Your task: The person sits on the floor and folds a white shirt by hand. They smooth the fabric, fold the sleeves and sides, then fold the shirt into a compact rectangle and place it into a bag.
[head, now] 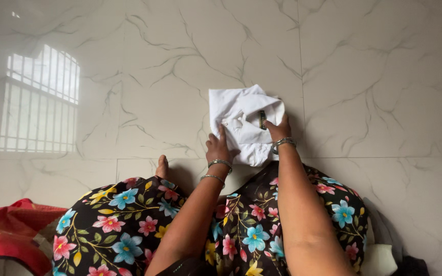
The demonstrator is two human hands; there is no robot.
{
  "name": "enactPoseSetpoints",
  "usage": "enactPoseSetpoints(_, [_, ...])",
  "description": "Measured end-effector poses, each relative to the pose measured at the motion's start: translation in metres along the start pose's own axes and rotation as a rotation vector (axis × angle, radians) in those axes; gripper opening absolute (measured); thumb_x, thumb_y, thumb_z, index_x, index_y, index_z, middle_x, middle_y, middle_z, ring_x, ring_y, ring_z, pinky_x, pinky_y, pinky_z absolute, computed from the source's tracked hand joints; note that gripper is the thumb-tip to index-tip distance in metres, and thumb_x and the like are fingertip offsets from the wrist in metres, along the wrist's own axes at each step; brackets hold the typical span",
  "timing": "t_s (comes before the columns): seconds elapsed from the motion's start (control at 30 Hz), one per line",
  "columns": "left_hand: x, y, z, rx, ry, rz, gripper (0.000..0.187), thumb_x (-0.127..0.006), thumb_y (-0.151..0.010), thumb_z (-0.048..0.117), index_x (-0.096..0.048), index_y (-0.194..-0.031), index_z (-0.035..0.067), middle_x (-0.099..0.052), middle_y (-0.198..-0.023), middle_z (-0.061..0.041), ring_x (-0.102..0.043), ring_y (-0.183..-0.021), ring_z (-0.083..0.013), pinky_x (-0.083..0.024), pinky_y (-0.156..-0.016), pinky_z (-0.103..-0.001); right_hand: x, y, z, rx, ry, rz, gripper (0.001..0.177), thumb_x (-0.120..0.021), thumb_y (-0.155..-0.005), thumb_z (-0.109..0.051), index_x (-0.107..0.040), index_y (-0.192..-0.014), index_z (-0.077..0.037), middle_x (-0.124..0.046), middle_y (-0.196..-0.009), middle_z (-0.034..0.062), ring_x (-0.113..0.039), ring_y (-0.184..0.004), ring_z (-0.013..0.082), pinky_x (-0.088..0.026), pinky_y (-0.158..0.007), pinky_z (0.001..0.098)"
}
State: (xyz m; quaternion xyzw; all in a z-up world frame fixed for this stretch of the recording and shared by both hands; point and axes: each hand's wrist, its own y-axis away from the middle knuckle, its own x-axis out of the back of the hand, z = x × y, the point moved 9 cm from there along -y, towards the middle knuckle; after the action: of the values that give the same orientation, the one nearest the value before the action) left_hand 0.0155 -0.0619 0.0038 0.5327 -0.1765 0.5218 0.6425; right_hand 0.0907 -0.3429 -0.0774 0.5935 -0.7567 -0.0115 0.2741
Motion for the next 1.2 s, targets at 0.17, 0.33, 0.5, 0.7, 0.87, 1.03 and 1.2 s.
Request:
enactPoseSetpoints(0.17, [-0.060,0.048,-0.037,0.171,0.013,-0.381,0.118,-0.075,-0.088,0.043,0.006,-0.164,0.004,-0.055,-0.141,-0.028,-0.064,-0.120,-0.0399,-0.053,-0.100,-0.045,-0.053,0.013,-0.096,0.318,-0.371,-0.250,0.080,-0.079,-0.091,-0.022,-0.037,-0.157,-0.006,-0.040,-0.161,0.0173,-0.035,-0.150,0.0279,-0.033,-0.120,0.0398])
enactPoseSetpoints(0.33, [-0.080,0.064,-0.045,-0.285,-0.104,-0.488,0.066,-0.074,-0.083,0.052,-0.061,-0.140,0.022,-0.068,-0.125,-0.019,-0.066,-0.116,-0.0368,-0.052,-0.100,-0.044,-0.043,0.019,-0.073,0.244,-0.379,-0.081,0.078,-0.079,-0.089,-0.020,-0.039,-0.154,-0.005,-0.045,-0.157,0.0211,-0.042,-0.145,0.0334,-0.038,-0.117,0.0433])
enactPoseSetpoints(0.5, [0.053,-0.021,-0.101,-0.076,0.137,0.267,0.044,-0.076,-0.085,0.031,-0.065,-0.123,0.013,-0.069,-0.124,-0.014,-0.065,-0.114,-0.0360,-0.053,-0.096,-0.046,-0.016,0.027,-0.020,0.158,-0.210,-0.063,0.072,-0.079,-0.086,-0.024,-0.046,-0.147,-0.003,-0.057,-0.144,0.0227,-0.059,-0.133,0.0311,-0.053,-0.105,0.0413])
enactPoseSetpoints(0.7, [0.082,-0.099,-0.146,0.005,0.446,0.381,0.069,-0.080,-0.078,0.018,-0.049,-0.138,0.004,-0.062,-0.129,-0.023,-0.061,-0.119,-0.0409,-0.050,-0.100,-0.045,-0.040,0.063,0.009,-0.010,0.378,-0.031,0.072,-0.082,-0.077,-0.044,-0.060,-0.134,-0.004,-0.075,-0.120,0.0167,-0.072,-0.109,0.0285,-0.054,-0.096,0.0371])
enactPoseSetpoints(0.87, [0.049,-0.109,-0.143,0.279,0.306,0.136,0.056,-0.081,-0.081,0.035,-0.063,-0.129,0.014,-0.071,-0.121,-0.012,-0.065,-0.119,-0.0342,-0.044,-0.104,-0.048,-0.054,0.053,0.002,0.010,0.489,-0.081,0.067,-0.090,-0.069,-0.039,-0.067,-0.121,-0.005,-0.075,-0.111,0.0169,-0.071,-0.098,0.0299,-0.055,-0.088,0.0400])
enactPoseSetpoints(1.03, [0.075,-0.114,-0.131,0.098,0.458,0.101,0.052,-0.090,-0.069,0.028,-0.073,-0.114,0.010,-0.075,-0.108,-0.012,-0.071,-0.102,-0.0291,-0.053,-0.091,-0.040,-0.052,0.059,-0.041,0.064,0.356,-0.128,0.050,-0.087,-0.073,-0.024,-0.071,-0.117,-0.007,-0.078,-0.106,0.0130,-0.074,-0.092,0.0232,-0.057,-0.083,0.0350])
enactPoseSetpoints(1.2, [0.070,-0.130,-0.115,-0.267,0.753,0.023,0.046,-0.089,-0.067,0.019,-0.075,-0.108,0.004,-0.078,-0.101,-0.011,-0.072,-0.092,-0.0204,-0.058,-0.084,-0.035,-0.043,0.070,-0.064,0.111,0.309,-0.270,0.046,-0.082,-0.078,-0.012,-0.069,-0.121,-0.008,-0.078,-0.109,0.0096,-0.073,-0.091,0.0174,-0.057,-0.080,0.0328])
